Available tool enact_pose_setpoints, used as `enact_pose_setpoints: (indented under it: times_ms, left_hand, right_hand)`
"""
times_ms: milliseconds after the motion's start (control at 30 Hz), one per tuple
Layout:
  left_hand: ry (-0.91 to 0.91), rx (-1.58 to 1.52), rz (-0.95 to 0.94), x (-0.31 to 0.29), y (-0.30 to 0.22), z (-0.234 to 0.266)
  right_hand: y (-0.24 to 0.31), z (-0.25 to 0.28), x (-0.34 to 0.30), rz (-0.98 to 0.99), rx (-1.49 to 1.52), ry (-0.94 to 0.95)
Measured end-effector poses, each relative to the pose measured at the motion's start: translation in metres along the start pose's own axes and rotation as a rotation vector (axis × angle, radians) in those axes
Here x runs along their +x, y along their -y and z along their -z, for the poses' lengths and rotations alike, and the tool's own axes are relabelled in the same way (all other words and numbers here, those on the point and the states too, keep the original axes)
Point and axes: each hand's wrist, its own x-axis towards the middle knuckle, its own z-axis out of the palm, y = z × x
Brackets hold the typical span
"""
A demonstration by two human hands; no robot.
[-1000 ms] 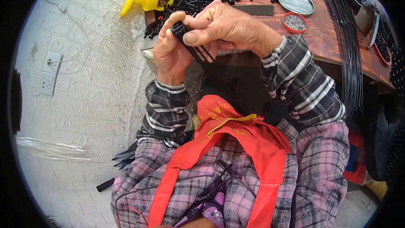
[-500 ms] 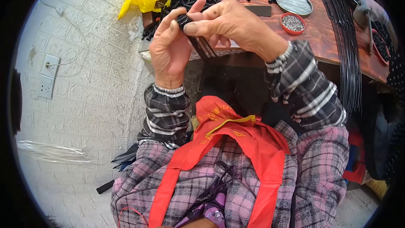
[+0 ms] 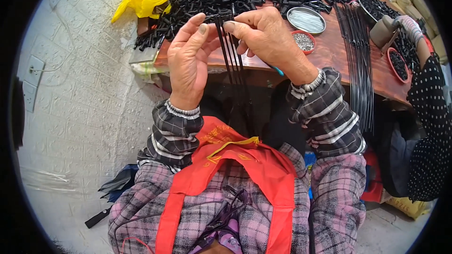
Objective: Manually organizing, aligning, and securing bundles of black electrical cables using specialized tools and plastic connectors.
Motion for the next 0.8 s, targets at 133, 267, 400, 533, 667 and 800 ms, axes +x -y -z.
enact_pose_setpoints:
  times_ms: [133, 267, 400, 533, 667, 800]
  left_hand:
    - [-0.024, 0.012, -0.036, 0.005, -0.002, -0.004]
    - [-0.005, 0.03, 0.061, 0.011, 0.003, -0.001]
    - [0.051, 0.041, 0.043, 0.015, 0.001, -0.001]
    - [0.134, 0.064, 0.051, 0.02, -0.006, 0.004]
    - [0.241, 0.087, 0.132, 0.026, -0.011, 0.007]
    - [0.34, 0.162, 0.16, 0.035, -0.009, 0.016]
  right_hand:
    - [0.0, 0.0, 0.002, -0.039, 0.017, -0.011]
    - [-0.002, -0.002, 0.006, -0.01, 0.05, 0.013]
    - [-0.003, -0.001, 0.008, 0.033, 0.137, 0.047]
    - [-0.008, 0.004, 0.011, 0.086, 0.147, 0.142]
    - [-0.003, 0.006, 0.009, 0.075, 0.19, 0.153]
    - [-0.002, 0.013, 0.008, 0.019, 0.217, 0.264]
